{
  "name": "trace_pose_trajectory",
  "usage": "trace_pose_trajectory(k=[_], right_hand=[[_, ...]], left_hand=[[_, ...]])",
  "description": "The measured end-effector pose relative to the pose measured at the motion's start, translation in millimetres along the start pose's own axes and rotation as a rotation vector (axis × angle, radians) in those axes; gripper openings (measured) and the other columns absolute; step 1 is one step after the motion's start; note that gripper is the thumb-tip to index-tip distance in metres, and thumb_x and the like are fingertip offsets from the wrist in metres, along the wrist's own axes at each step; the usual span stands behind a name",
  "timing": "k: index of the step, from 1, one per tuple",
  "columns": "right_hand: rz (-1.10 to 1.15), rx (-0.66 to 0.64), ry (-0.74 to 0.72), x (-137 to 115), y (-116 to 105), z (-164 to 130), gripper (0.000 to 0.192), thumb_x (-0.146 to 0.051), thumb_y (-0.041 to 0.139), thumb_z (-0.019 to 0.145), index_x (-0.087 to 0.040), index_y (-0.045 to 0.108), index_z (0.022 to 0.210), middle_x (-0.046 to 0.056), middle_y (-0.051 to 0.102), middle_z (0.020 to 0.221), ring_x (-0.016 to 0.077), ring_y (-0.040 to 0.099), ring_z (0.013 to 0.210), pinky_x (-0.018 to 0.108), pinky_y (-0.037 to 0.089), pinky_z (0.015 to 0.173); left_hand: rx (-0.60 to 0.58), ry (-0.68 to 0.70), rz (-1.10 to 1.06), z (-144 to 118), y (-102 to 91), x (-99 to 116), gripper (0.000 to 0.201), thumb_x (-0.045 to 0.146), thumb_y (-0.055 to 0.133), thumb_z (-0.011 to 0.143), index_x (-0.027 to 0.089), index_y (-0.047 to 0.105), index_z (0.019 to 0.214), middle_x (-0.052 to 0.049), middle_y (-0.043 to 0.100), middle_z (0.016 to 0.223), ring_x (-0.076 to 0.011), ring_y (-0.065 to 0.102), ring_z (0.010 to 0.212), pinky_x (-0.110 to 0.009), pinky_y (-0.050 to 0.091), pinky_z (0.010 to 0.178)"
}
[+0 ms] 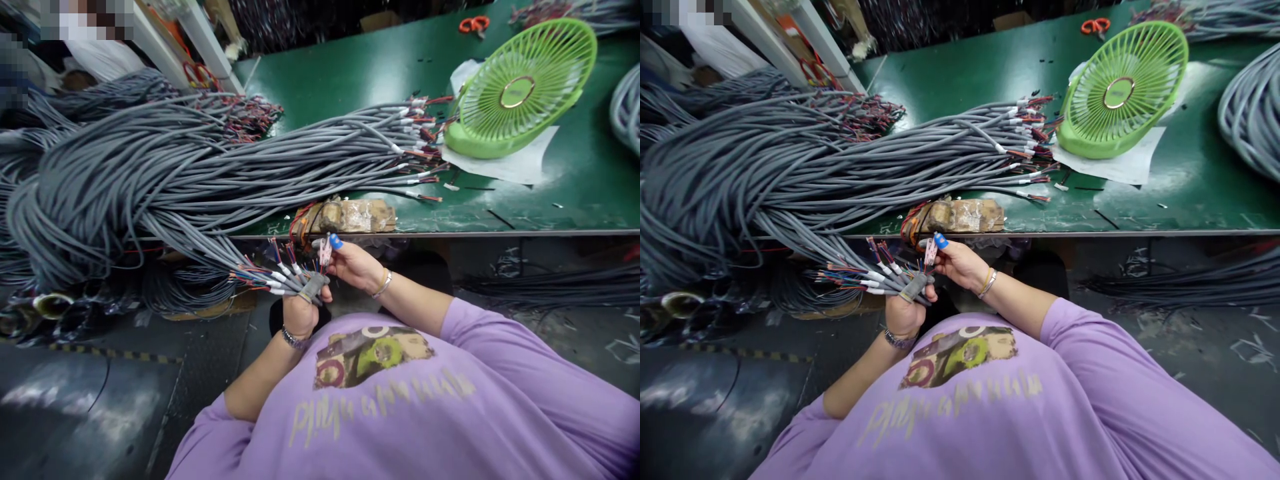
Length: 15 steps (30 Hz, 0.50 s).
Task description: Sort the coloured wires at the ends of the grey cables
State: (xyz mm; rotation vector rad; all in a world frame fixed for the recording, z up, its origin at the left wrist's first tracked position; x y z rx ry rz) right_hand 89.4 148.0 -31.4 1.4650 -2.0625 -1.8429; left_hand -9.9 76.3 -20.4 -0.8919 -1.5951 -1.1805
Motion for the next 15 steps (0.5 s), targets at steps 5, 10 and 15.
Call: trace_pose_trajectory(k=[5,10,15], right_hand=[[0.022,-0.003,-0.022,0.4,0.6,0.7,0.032,-0.044,0.071,0.08,-0.013,0.066,0.074,-0.001,0.058,0.062,0.0083,0.049,0.059,0.021,0.04,0.054],[0.036,-0.008,0.001,2.0,0.4,-0.3,0.033,-0.047,0.068,0.083,-0.014,0.069,0.082,0.0,0.061,0.066,0.0085,0.05,0.058,0.021,0.04,0.053],[0.056,-0.023,0.097,4.1,0.3,-2.7,0.038,-0.053,0.058,0.087,-0.016,0.069,0.088,0.002,0.066,0.073,0.0108,0.057,0.065,0.02,0.041,0.053]], left_hand=[[0.015,-0.007,0.01,-1.1,-1.2,-1.5,0.022,0.034,0.073,0.071,0.015,0.065,0.064,0.002,0.06,0.049,-0.0096,0.054,0.041,-0.021,0.046,0.041],[0.02,-0.003,0.019,-2.1,-1.1,-1.7,0.023,0.035,0.074,0.069,0.015,0.064,0.062,0.002,0.059,0.048,-0.0099,0.054,0.041,-0.021,0.046,0.042],[-0.012,0.046,0.018,-5.6,-1.6,0.1,0.023,0.033,0.073,0.072,0.015,0.065,0.06,0.001,0.061,0.051,-0.0102,0.055,0.043,-0.021,0.046,0.041]])
Point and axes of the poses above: each hand's wrist, its own z-axis towards the middle knuckle, its own y-axis out of the palm, x = y × z, the point moved 5 cm from there along z, towards the middle knuckle
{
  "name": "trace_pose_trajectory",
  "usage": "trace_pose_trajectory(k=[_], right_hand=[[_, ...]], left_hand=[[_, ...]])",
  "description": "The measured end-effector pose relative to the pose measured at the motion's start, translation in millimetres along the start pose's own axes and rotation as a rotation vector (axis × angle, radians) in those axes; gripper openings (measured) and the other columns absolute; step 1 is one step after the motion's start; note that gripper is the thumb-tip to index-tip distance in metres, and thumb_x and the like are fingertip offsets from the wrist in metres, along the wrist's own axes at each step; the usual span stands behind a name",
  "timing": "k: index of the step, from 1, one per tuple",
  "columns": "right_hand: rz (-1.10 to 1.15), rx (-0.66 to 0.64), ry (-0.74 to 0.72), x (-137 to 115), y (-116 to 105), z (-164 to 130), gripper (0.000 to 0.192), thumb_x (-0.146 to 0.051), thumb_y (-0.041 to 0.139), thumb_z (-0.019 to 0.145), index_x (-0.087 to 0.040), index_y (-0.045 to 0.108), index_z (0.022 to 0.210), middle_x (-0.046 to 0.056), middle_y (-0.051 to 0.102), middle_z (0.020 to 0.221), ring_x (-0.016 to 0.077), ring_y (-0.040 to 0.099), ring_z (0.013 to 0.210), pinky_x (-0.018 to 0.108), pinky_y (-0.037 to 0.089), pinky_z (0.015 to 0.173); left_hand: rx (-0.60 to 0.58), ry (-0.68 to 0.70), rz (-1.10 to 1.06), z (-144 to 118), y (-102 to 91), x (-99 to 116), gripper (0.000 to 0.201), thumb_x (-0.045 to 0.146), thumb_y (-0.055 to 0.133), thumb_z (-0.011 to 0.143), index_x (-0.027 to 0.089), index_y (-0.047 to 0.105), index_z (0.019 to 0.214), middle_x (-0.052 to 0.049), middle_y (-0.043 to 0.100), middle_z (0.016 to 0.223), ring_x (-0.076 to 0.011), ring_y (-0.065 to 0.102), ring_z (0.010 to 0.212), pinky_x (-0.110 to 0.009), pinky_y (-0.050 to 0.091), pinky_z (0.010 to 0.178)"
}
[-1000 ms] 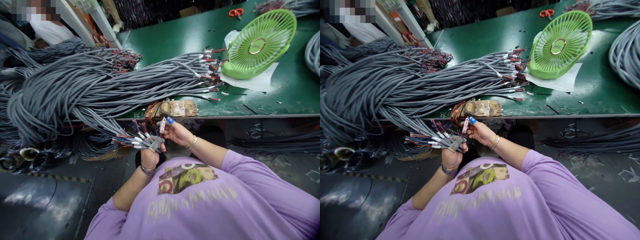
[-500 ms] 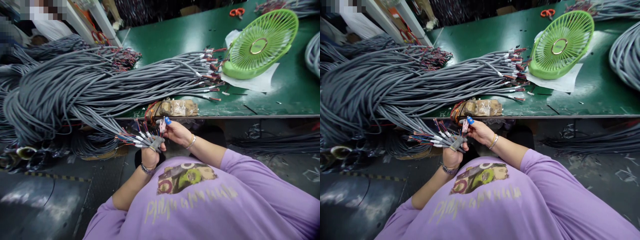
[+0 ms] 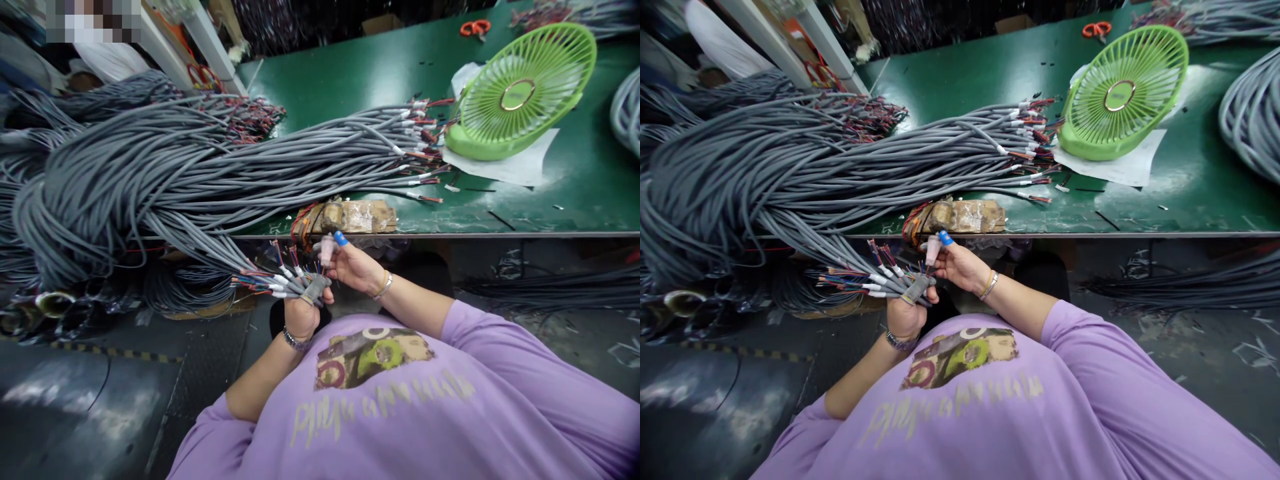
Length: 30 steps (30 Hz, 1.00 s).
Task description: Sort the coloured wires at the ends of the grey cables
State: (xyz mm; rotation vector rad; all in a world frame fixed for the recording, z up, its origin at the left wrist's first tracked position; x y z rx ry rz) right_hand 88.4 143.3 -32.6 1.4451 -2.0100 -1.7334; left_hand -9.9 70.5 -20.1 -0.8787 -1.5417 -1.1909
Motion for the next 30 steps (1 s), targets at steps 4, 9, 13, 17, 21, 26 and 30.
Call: trace_pose_trajectory(k=[4,9,13,17,21,26,30], right_hand=[[-0.01,0.003,0.001,-1.1,0.4,-1.5,0.029,-0.045,0.059,0.089,-0.017,0.068,0.089,0.002,0.066,0.074,0.0096,0.055,0.061,0.02,0.041,0.052],[-0.081,0.009,-0.076,-3.5,0.6,-4.3,0.019,-0.03,0.061,0.088,-0.014,0.068,0.084,0.0,0.061,0.067,0.0074,0.051,0.057,0.018,0.039,0.051],[-0.079,0.006,-0.067,-3.2,-0.4,-4.2,0.026,-0.039,0.064,0.086,-0.014,0.069,0.087,0.001,0.062,0.07,0.0076,0.052,0.059,0.018,0.039,0.051],[-0.089,0.008,-0.104,-5.0,-0.9,-2.1,0.03,-0.044,0.071,0.08,-0.015,0.068,0.084,-0.001,0.061,0.068,0.0072,0.049,0.057,0.019,0.038,0.051],[-0.11,0.017,-0.134,-2.5,-5.6,3.1,0.038,-0.054,0.067,0.08,-0.016,0.068,0.081,0.001,0.061,0.069,0.0082,0.049,0.058,0.02,0.04,0.052],[-0.169,0.032,-0.175,0.7,-12.2,11.4,0.047,-0.062,0.059,0.082,-0.016,0.068,0.078,0.002,0.062,0.069,0.0097,0.05,0.059,0.021,0.04,0.052],[-0.104,0.037,-0.102,3.1,-7.2,13.7,0.047,-0.063,0.062,0.079,-0.016,0.067,0.078,0.001,0.062,0.066,0.0093,0.049,0.056,0.022,0.039,0.052]], left_hand=[[-0.003,0.045,0.01,-4.8,-2.2,1.3,0.019,0.031,0.071,0.076,0.016,0.066,0.064,0.001,0.062,0.053,-0.01,0.056,0.045,-0.021,0.047,0.044],[0.05,0.06,0.018,-4.6,-3.7,1.2,0.017,0.03,0.071,0.077,0.016,0.067,0.068,0.002,0.063,0.054,-0.0096,0.057,0.046,-0.021,0.048,0.045],[0.087,0.051,0.0,-1.9,-2.7,0.5,0.016,0.031,0.072,0.076,0.016,0.067,0.07,0.002,0.063,0.055,-0.0091,0.057,0.046,-0.02,0.049,0.045],[0.092,0.052,0.022,-0.7,-1.7,-0.2,0.019,0.033,0.072,0.074,0.016,0.067,0.068,0.002,0.063,0.056,-0.0092,0.058,0.047,-0.02,0.049,0.044],[0.095,0.058,0.036,-1.1,-2.8,-0.8,0.019,0.033,0.072,0.074,0.016,0.067,0.068,0.002,0.063,0.056,-0.0096,0.059,0.047,-0.02,0.049,0.044],[0.089,0.073,0.025,-1.5,-2.7,-0.3,0.016,0.031,0.072,0.074,0.017,0.068,0.067,0.002,0.064,0.056,-0.0097,0.059,0.047,-0.02,0.05,0.045],[0.084,0.069,0.043,-1.8,-2.7,-1.4,0.017,0.032,0.072,0.075,0.016,0.068,0.068,0.002,0.065,0.057,-0.0098,0.059,0.047,-0.02,0.05,0.046]])
Point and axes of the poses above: each hand's wrist, its own z-axis towards the middle knuckle, its own y-axis out of the palm, x = y × z, the point moved 5 cm from there along z, towards the middle knuckle
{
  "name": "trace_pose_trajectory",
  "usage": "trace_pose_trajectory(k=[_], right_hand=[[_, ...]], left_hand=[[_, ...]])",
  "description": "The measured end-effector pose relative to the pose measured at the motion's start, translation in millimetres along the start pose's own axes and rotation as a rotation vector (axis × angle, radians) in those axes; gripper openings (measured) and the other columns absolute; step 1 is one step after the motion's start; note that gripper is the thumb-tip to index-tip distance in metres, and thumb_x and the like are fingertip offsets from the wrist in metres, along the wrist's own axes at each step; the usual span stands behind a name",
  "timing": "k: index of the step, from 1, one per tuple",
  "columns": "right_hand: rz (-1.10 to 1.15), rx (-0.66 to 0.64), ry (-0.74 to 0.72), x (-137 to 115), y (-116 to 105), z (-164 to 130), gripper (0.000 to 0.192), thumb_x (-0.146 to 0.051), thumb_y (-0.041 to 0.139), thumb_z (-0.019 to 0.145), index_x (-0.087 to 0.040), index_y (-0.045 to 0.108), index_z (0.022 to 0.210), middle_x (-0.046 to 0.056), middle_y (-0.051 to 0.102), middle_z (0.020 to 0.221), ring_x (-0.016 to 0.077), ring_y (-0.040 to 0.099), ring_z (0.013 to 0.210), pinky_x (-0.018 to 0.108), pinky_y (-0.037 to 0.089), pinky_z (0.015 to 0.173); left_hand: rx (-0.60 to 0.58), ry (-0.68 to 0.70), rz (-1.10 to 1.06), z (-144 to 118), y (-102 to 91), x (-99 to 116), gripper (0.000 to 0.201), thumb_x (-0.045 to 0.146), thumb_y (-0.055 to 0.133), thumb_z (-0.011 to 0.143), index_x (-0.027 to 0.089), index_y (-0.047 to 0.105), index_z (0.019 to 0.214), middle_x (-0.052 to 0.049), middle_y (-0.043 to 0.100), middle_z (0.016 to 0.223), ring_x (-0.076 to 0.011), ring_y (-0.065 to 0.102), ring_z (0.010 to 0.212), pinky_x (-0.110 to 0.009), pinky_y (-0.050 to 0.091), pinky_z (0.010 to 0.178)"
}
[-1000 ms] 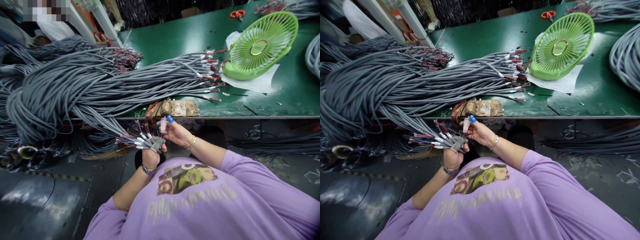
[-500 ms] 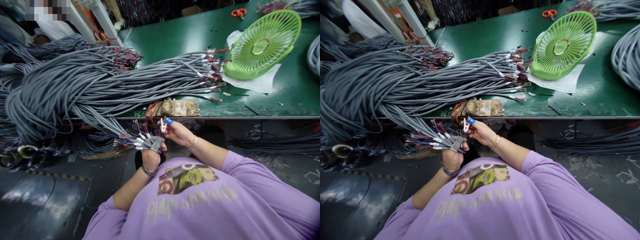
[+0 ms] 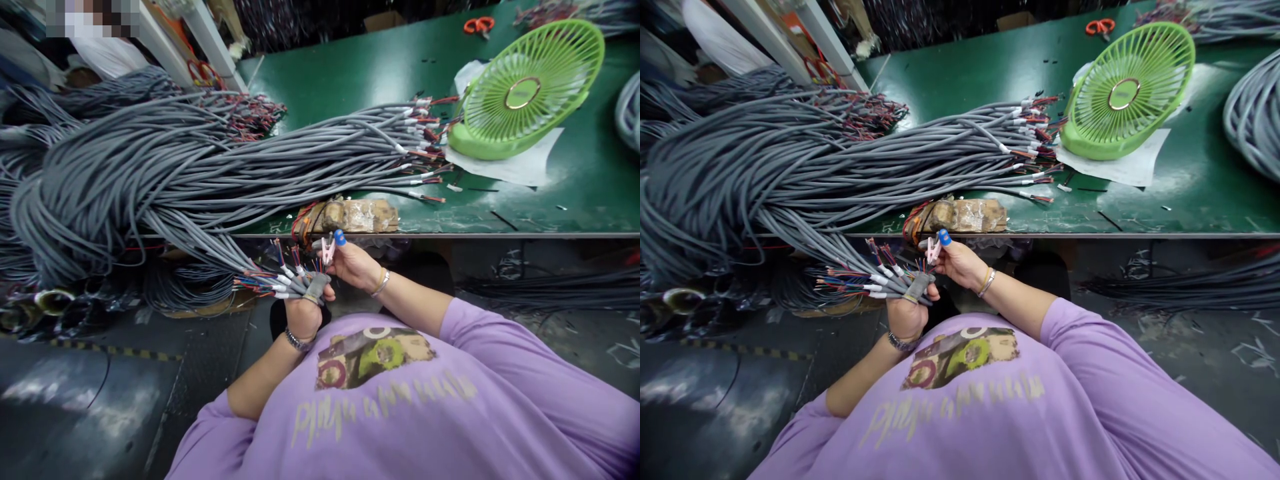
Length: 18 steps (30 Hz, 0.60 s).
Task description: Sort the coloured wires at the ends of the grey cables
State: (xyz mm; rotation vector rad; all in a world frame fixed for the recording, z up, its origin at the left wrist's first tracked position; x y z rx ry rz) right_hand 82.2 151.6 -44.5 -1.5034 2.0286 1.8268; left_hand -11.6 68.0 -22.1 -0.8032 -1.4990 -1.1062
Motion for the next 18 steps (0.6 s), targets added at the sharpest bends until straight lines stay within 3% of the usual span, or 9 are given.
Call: trace_pose_trajectory(k=[10,18], right_hand=[[0.069,0.089,-0.072,-4.5,8.4,-1.1,0.047,-0.06,0.072,0.07,-0.014,0.063,0.07,-0.002,0.055,0.056,0.0081,0.043,0.052,0.024,0.033,0.051],[0.108,0.06,0.028,-0.7,8.5,-5.0,0.05,-0.067,0.062,0.076,-0.017,0.063,0.076,-0.001,0.061,0.063,0.0088,0.048,0.052,0.022,0.034,0.049]], left_hand=[[0.003,-0.006,0.102,-0.4,-1.8,-4.5,0.016,0.031,0.071,0.074,0.016,0.066,0.071,0.002,0.064,0.056,-0.0113,0.061,0.048,-0.022,0.05,0.047],[0.011,0.008,0.123,-1.0,-4.4,-3.1,0.017,0.032,0.069,0.075,0.017,0.065,0.069,0.002,0.064,0.056,-0.0116,0.061,0.049,-0.022,0.05,0.048]])
Point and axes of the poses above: each hand's wrist, its own z-axis towards the middle knuckle, its own y-axis out of the palm, x = y × z, the point moved 5 cm from there along z, towards the middle knuckle
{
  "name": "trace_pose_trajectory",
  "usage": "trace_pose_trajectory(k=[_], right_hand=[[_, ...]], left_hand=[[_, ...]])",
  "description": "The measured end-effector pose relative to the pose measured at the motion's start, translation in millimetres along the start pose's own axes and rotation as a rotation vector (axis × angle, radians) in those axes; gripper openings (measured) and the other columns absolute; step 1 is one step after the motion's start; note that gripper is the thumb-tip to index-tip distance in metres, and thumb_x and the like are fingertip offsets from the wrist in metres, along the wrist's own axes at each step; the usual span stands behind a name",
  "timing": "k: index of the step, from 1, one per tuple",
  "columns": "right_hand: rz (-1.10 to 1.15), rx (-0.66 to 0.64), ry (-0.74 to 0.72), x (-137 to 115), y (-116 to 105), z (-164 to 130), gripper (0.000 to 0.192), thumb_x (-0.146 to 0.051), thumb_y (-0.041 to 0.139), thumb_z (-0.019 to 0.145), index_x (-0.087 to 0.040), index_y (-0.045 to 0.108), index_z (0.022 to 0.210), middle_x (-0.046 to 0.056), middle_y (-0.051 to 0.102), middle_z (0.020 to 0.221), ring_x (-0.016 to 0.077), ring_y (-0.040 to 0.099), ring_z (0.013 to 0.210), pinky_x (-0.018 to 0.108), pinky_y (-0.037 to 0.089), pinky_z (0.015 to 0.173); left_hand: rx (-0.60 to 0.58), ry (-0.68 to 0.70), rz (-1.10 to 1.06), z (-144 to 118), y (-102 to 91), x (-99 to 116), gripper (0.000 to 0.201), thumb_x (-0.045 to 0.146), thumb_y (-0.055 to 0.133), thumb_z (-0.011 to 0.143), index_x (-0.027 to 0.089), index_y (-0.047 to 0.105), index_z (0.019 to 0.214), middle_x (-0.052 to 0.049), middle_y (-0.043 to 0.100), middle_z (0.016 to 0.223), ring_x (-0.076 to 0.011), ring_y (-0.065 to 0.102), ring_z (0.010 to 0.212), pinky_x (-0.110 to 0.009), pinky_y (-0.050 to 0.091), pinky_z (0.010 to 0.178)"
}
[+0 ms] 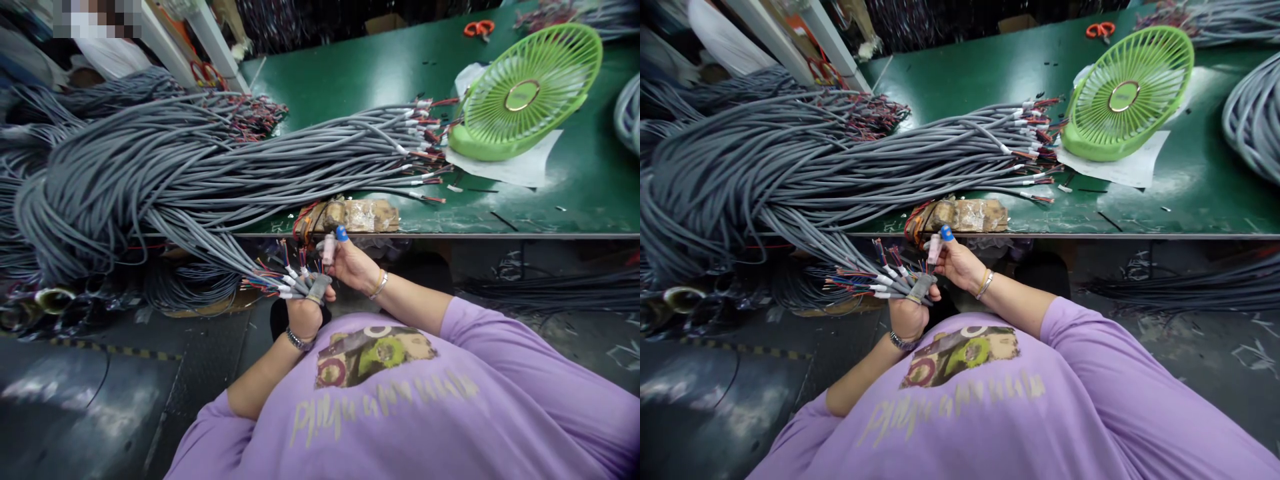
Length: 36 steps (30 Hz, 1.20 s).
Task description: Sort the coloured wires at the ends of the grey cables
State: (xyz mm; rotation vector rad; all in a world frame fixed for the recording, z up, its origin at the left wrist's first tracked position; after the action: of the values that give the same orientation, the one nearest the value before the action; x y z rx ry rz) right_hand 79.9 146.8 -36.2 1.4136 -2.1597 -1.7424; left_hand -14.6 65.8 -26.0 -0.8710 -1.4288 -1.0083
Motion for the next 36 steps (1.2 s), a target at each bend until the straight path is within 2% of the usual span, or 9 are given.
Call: trace_pose_trajectory(k=[7,10,13,15,20,25,31,36], right_hand=[[-0.023,-0.067,0.073,-4.2,1.4,-8.8,0.053,-0.067,0.051,0.084,-0.017,0.065,0.085,0.001,0.062,0.068,0.009,0.047,0.054,0.022,0.035,0.051],[-0.049,-0.093,0.071,-6.0,1.8,-11.6,0.041,-0.057,0.059,0.084,-0.016,0.065,0.086,0.001,0.061,0.07,0.0083,0.046,0.055,0.02,0.034,0.05],[-0.102,-0.099,-0.007,-9.1,0.8,-13.7,0.025,-0.04,0.07,0.08,-0.016,0.065,0.082,-0.001,0.059,0.069,0.0073,0.047,0.056,0.019,0.035,0.051],[-0.124,-0.102,-0.061,-10.8,-0.5,-14.5,0.022,-0.036,0.072,0.078,-0.015,0.064,0.08,-0.002,0.058,0.067,0.0072,0.046,0.056,0.019,0.034,0.051],[-0.092,-0.085,-0.038,-8.6,-6.5,-8.0,0.03,-0.046,0.066,0.083,-0.016,0.066,0.084,0.0,0.062,0.071,0.0087,0.048,0.058,0.021,0.037,0.052],[-0.073,-0.075,-0.015,-3.0,-10.2,3.6,0.04,-0.057,0.06,0.085,-0.018,0.065,0.078,0.002,0.065,0.076,0.0091,0.048,0.058,0.021,0.038,0.053],[-0.023,-0.102,0.025,1.8,-4.8,7.8,0.043,-0.06,0.062,0.081,-0.017,0.065,0.075,0.001,0.063,0.07,0.0086,0.045,0.055,0.021,0.038,0.052],[0.034,-0.075,-0.006,1.3,-2.4,11.3,0.042,-0.057,0.065,0.08,-0.016,0.064,0.072,0.0,0.06,0.063,0.0086,0.046,0.055,0.022,0.038,0.053]], left_hand=[[0.007,0.009,-0.009,-7.1,-5.3,3.2,0.018,0.033,0.07,0.076,0.017,0.067,0.069,0.001,0.064,0.057,-0.0103,0.06,0.049,-0.021,0.051,0.049],[0.019,0.012,-0.027,-6.8,-6.9,3.2,0.018,0.033,0.07,0.075,0.017,0.067,0.068,0.002,0.063,0.056,-0.0101,0.059,0.048,-0.021,0.05,0.047],[0.013,0.001,-0.045,-4.5,-5.3,4.6,0.017,0.032,0.07,0.076,0.016,0.067,0.069,0.002,0.062,0.055,-0.0096,0.057,0.046,-0.02,0.048,0.045],[0.024,0.0,-0.062,-2.9,-3.9,6.4,0.018,0.031,0.069,0.077,0.016,0.066,0.068,0.003,0.061,0.053,-0.0091,0.056,0.045,-0.02,0.047,0.045],[0.072,-0.02,-0.062,-0.2,-1.5,8.0,0.018,0.032,0.068,0.074,0.016,0.064,0.067,0.003,0.06,0.051,-0.0092,0.055,0.043,-0.02,0.045,0.043],[0.066,-0.034,-0.028,-0.2,0.4,7.8,0.021,0.034,0.068,0.074,0.016,0.062,0.063,0.003,0.06,0.05,-0.0098,0.056,0.043,-0.02,0.045,0.043],[0.037,-0.016,-0.026,0.4,2.2,6.8,0.019,0.03,0.069,0.075,0.016,0.064,0.064,0.003,0.061,0.052,-0.0087,0.055,0.043,-0.02,0.045,0.043],[0.032,-0.022,-0.02,2.1,2.0,3.0,0.02,0.032,0.069,0.076,0.016,0.065,0.064,0.003,0.061,0.052,-0.0086,0.055,0.043,-0.02,0.045,0.043]])
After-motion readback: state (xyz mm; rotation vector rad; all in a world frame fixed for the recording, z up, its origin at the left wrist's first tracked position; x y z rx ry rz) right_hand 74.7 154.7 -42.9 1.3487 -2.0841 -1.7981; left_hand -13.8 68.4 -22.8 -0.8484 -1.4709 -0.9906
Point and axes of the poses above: each hand's wrist, its own z-axis towards the middle knuckle, its own y-axis out of the palm, x = y × z, the point moved 5 cm from there along z, towards the middle knuckle
